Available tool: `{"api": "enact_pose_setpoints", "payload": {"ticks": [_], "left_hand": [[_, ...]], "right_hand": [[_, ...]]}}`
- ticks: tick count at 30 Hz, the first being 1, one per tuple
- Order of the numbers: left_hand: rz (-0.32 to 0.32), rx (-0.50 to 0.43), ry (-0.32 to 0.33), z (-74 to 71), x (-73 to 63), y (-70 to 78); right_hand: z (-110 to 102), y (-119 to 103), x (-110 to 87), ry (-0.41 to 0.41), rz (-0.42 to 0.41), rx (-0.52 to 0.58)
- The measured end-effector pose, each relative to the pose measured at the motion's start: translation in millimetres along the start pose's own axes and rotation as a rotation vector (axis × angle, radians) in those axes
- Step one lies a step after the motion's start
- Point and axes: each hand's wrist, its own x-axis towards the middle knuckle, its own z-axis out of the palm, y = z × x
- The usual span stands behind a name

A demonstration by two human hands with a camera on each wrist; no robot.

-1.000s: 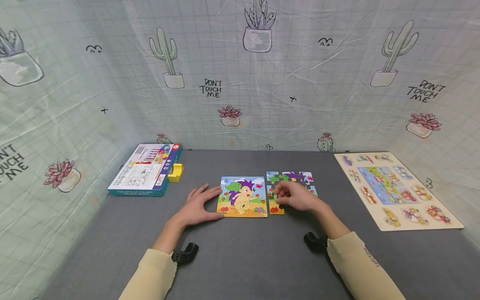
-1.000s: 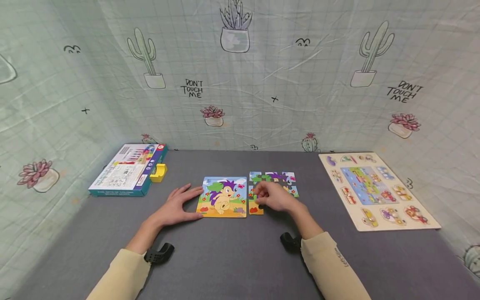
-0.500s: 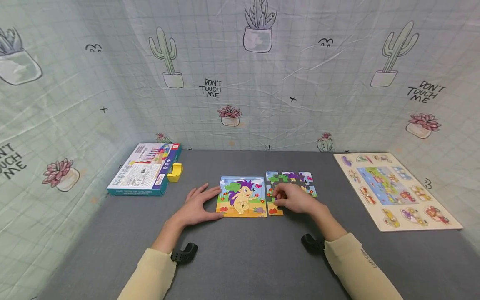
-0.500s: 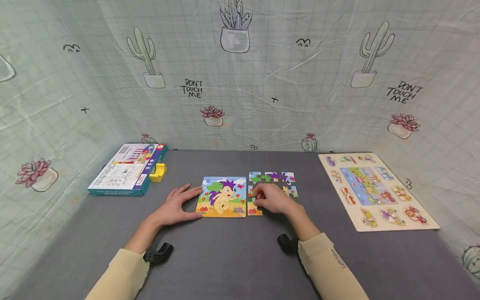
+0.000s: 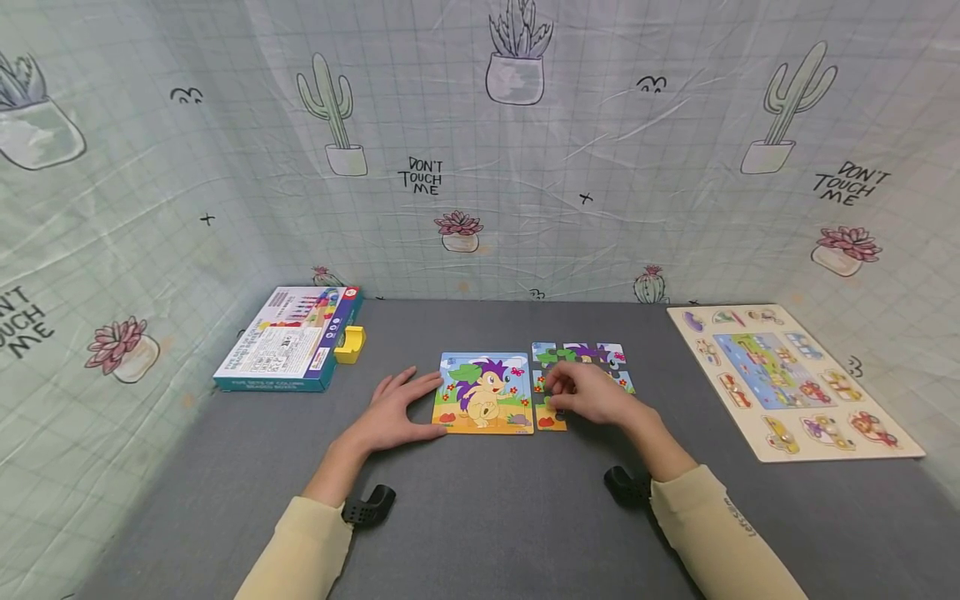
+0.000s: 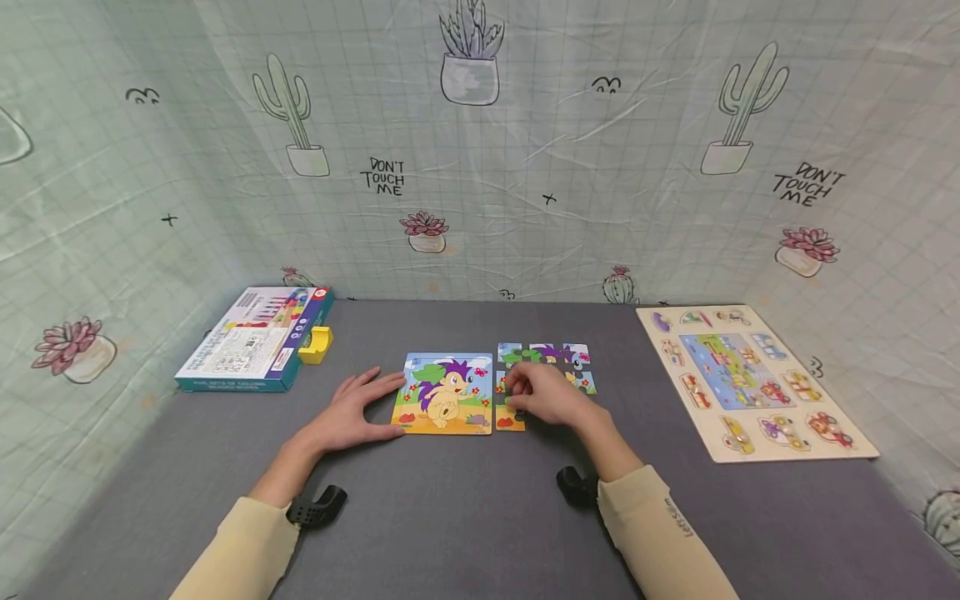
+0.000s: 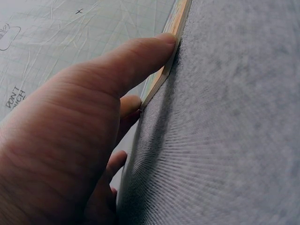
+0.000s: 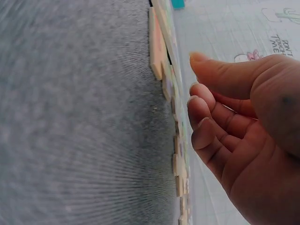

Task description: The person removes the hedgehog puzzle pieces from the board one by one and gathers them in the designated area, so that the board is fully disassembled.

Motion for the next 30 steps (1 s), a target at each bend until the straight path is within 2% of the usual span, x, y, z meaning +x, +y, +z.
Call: {"api": "enact_pose_setpoints", "payload": {"ticks": [11, 18, 26, 30], "left_hand": [[-0.010, -0.002, -0.004, -0.3, 0.0, -0.5], [0.011, 0.000, 0.000, 1.2, 0.7, -1.4], [0.016, -0.008, 0.004, 0.8, 0.1, -1.3], [0.017, -0.006, 0.003, 0.7, 0.6, -1.3]], "right_hand": [[-5, -8, 1.3, 0.005, -0.087, 0.052], [-5, -19, 5.2, -0.009, -0.088, 0.083], [4, -34, 19.6, -0.052, -0.120, 0.081], [10, -39, 26.6, -0.083, -0.106, 0.090]]}}
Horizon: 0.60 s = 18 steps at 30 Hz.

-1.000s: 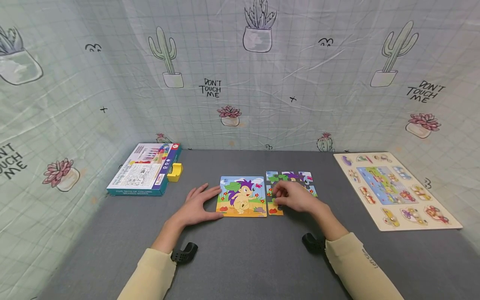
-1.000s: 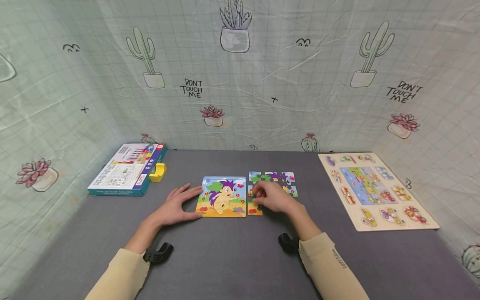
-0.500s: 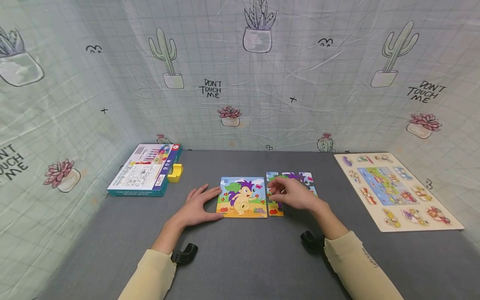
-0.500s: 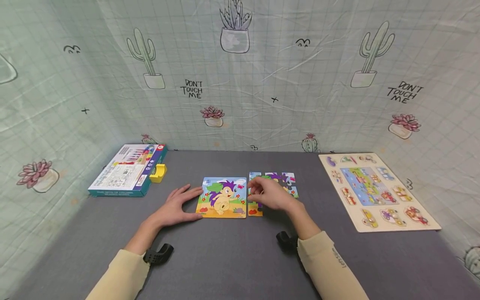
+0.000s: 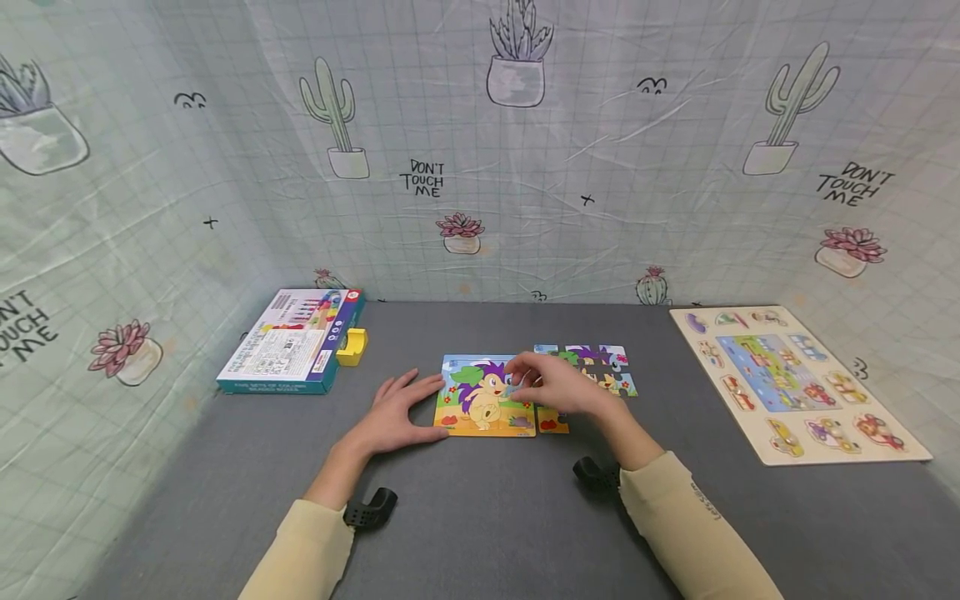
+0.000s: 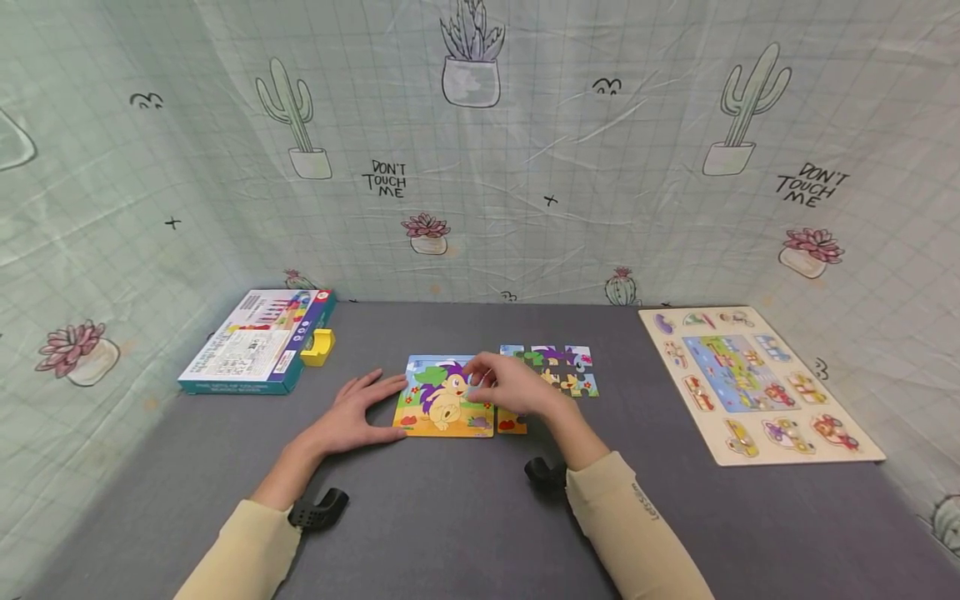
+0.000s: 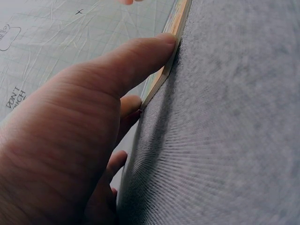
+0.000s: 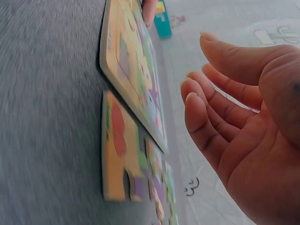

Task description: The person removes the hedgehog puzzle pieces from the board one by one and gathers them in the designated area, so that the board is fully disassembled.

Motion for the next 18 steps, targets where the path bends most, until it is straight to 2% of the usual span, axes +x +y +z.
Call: {"api": "enact_pose_setpoints", "payload": {"ticks": [7, 13, 18], "left_hand": [[-0.003, 0.009, 0.001, 0.6, 0.9, -0.2], [-0.003, 0.004, -0.003, 0.7, 0.9, -0.1], [-0.006, 0.009, -0.003, 0.2, 0.6, 0.3]], "right_hand": [[14, 1, 12.3, -0.041, -0.039, 0.017], [22, -1, 18.5, -0.062, -0.003, 0.038], [26, -2, 19.0, -0.084, 0.010, 0.008]]}}
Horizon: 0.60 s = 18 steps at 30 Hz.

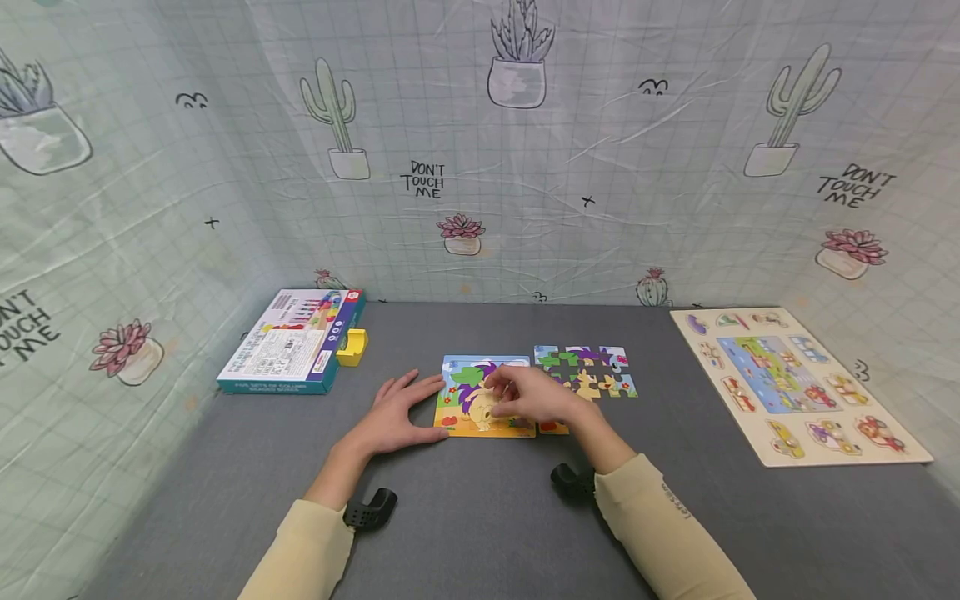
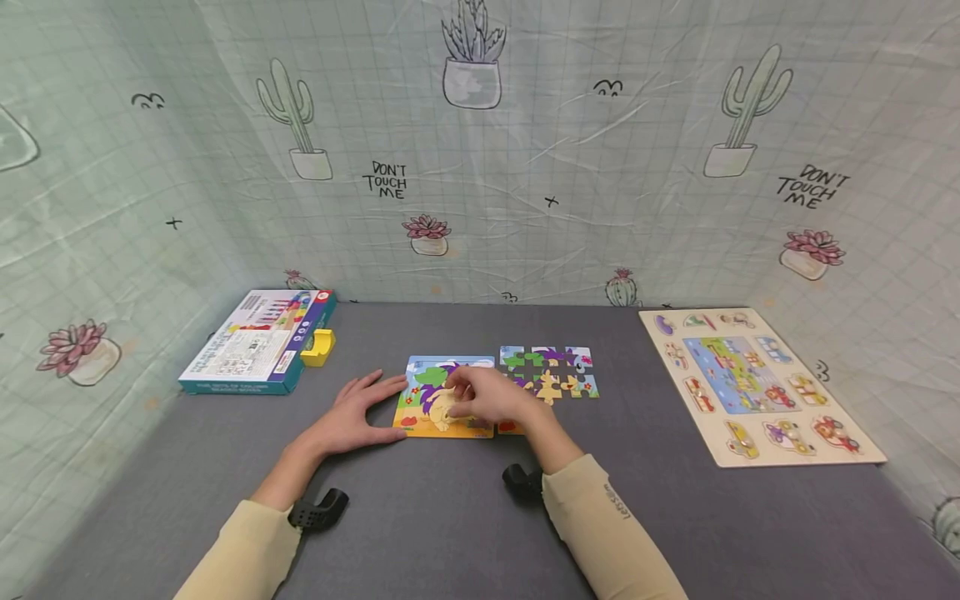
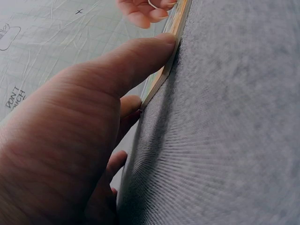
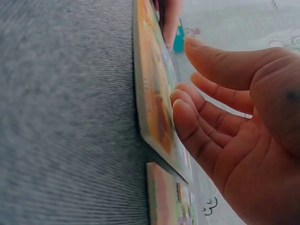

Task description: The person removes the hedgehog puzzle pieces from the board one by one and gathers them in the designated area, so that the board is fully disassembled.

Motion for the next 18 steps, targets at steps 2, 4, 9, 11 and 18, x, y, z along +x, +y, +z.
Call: {"api": "enact_pose_setpoints", "payload": {"ticks": [2, 4, 9, 11, 18], "left_hand": [[-0.001, 0.000, 0.001, -0.3, -0.5, 0.2], [0.000, 0.000, 0.001, -0.6, -0.7, 0.4], [0.002, 0.001, 0.000, -0.9, -0.6, 0.7], [0.003, 0.001, -0.001, -0.9, -0.5, 0.6], [0.002, -0.002, -0.004, -1.1, -0.3, -0.4]], "right_hand": [[1, 0, 0.1, -0.007, 0.001, -0.018], [3, 0, 0.4, -0.009, 0.005, -0.030], [6, -1, 0.1, 0.014, 0.003, -0.064], [8, -2, 0.1, 0.027, 0.001, -0.084], [13, -6, 2.6, 0.055, 0.034, -0.190]]}}
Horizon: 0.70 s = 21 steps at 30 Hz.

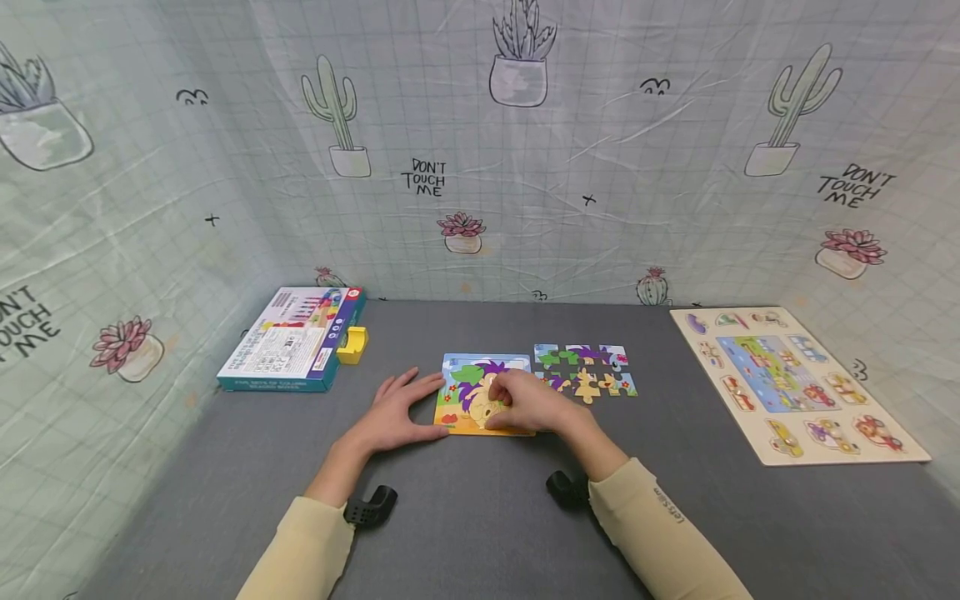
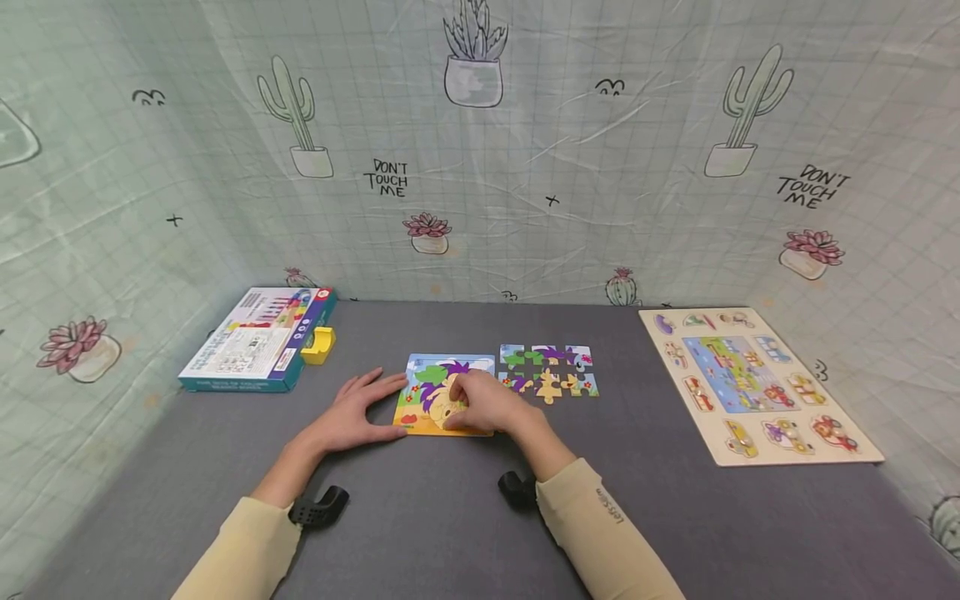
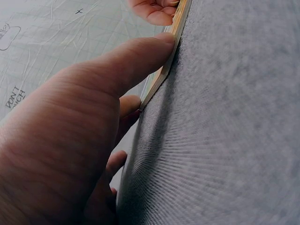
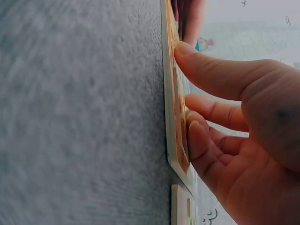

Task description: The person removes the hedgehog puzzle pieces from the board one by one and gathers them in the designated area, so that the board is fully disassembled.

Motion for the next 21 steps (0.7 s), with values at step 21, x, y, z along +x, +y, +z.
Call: {"api": "enact_pose_setpoints", "payload": {"ticks": [21], "left_hand": [[-0.009, -0.009, -0.001, 0.0, -0.4, 1.4]], "right_hand": [[-1.6, 0.0, -3.0, 0.027, 0.017, 0.109]]}}
